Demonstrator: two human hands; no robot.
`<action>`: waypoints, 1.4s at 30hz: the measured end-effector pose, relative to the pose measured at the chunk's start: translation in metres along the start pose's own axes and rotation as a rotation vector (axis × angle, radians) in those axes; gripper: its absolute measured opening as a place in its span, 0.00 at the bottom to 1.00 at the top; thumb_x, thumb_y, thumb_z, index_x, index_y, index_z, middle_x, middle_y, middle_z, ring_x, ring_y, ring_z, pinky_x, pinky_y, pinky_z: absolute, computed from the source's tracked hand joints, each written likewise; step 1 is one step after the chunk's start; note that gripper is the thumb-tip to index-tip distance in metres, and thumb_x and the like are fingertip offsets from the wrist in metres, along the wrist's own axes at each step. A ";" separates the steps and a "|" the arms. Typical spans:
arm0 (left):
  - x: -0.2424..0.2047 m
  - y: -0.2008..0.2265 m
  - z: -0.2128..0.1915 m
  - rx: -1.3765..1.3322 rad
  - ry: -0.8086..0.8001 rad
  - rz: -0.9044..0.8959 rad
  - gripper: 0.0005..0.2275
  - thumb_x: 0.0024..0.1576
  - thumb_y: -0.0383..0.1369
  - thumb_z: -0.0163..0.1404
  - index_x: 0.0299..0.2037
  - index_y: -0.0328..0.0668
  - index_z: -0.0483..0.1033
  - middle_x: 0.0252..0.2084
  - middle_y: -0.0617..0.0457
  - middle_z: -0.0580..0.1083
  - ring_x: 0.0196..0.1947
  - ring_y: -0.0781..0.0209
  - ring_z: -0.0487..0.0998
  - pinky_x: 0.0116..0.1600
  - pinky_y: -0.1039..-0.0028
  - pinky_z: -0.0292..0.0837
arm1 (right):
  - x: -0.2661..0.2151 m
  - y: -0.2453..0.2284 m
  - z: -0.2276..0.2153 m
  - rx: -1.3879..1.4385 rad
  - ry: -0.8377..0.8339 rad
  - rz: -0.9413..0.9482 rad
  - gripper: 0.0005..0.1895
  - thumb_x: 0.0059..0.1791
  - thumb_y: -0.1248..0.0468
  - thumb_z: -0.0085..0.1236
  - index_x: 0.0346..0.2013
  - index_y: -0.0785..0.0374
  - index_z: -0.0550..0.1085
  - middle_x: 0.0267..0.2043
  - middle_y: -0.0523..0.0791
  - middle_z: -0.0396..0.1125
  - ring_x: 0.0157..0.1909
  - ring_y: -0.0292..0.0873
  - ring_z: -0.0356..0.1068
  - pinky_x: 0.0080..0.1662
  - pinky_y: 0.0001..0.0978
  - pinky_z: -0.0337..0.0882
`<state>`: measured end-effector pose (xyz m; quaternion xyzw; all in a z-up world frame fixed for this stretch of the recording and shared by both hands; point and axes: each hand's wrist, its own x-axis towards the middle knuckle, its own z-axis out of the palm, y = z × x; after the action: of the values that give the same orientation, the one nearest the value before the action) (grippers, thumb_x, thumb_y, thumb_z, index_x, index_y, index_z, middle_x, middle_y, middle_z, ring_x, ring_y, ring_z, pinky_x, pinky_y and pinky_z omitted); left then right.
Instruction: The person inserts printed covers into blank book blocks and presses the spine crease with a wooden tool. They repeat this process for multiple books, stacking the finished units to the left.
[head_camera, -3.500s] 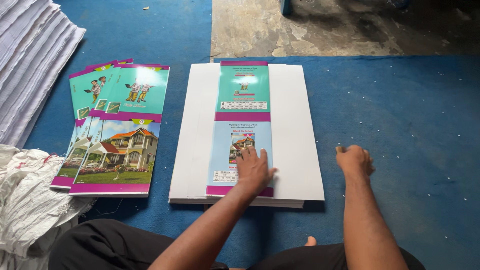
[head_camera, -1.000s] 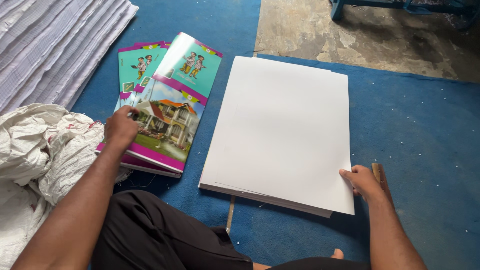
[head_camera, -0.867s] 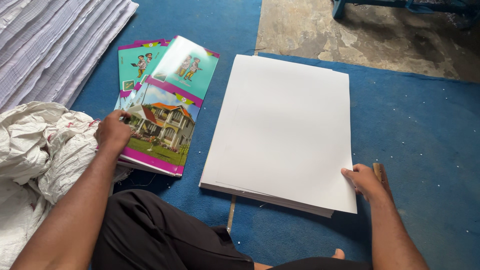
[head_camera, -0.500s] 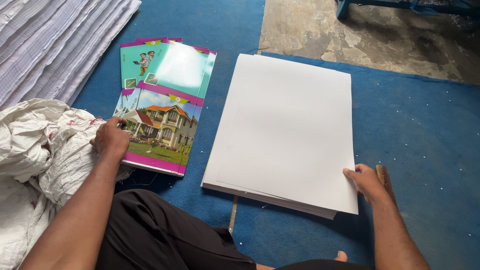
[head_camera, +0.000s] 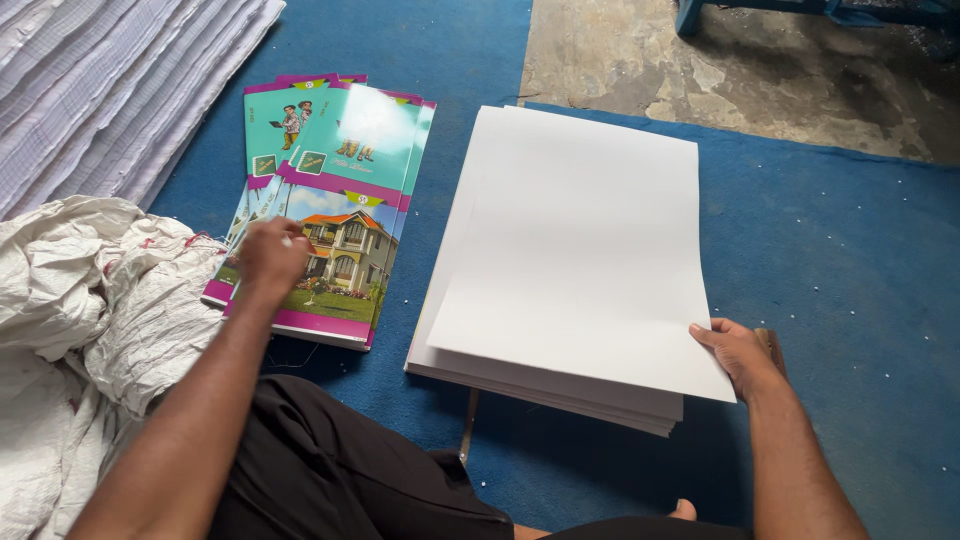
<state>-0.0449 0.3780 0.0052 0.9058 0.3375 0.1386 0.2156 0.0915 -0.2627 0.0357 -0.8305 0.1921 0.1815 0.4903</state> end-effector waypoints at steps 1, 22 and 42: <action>-0.004 0.012 0.006 -0.114 -0.069 0.001 0.11 0.58 0.33 0.55 0.50 0.46 0.80 0.49 0.44 0.76 0.43 0.54 0.79 0.49 0.63 0.75 | 0.000 -0.002 0.000 0.017 -0.020 0.000 0.18 0.53 0.61 0.54 0.54 0.66 0.73 0.43 0.58 0.75 0.39 0.45 0.76 0.38 0.30 0.76; -0.110 0.160 0.080 -0.751 -0.628 -0.205 0.25 0.50 0.25 0.57 0.60 0.38 0.73 0.41 0.45 0.79 0.38 0.59 0.80 0.38 0.69 0.77 | -0.006 -0.013 -0.009 -0.237 0.080 -0.051 0.25 0.52 0.63 0.52 0.64 0.64 0.71 0.51 0.62 0.75 0.48 0.55 0.78 0.51 0.48 0.77; -0.151 0.201 0.080 -0.395 -0.552 0.089 0.28 0.52 0.33 0.60 0.64 0.38 0.70 0.31 0.44 0.80 0.26 0.58 0.82 0.35 0.70 0.78 | -0.080 -0.104 0.003 -0.509 0.154 -0.384 0.36 0.49 0.40 0.50 0.65 0.58 0.69 0.75 0.55 0.50 0.72 0.63 0.55 0.64 0.69 0.62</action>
<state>-0.0130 0.1162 0.0167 0.8636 0.1934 -0.0396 0.4639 0.0744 -0.2030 0.1508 -0.9588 0.0170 0.0644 0.2762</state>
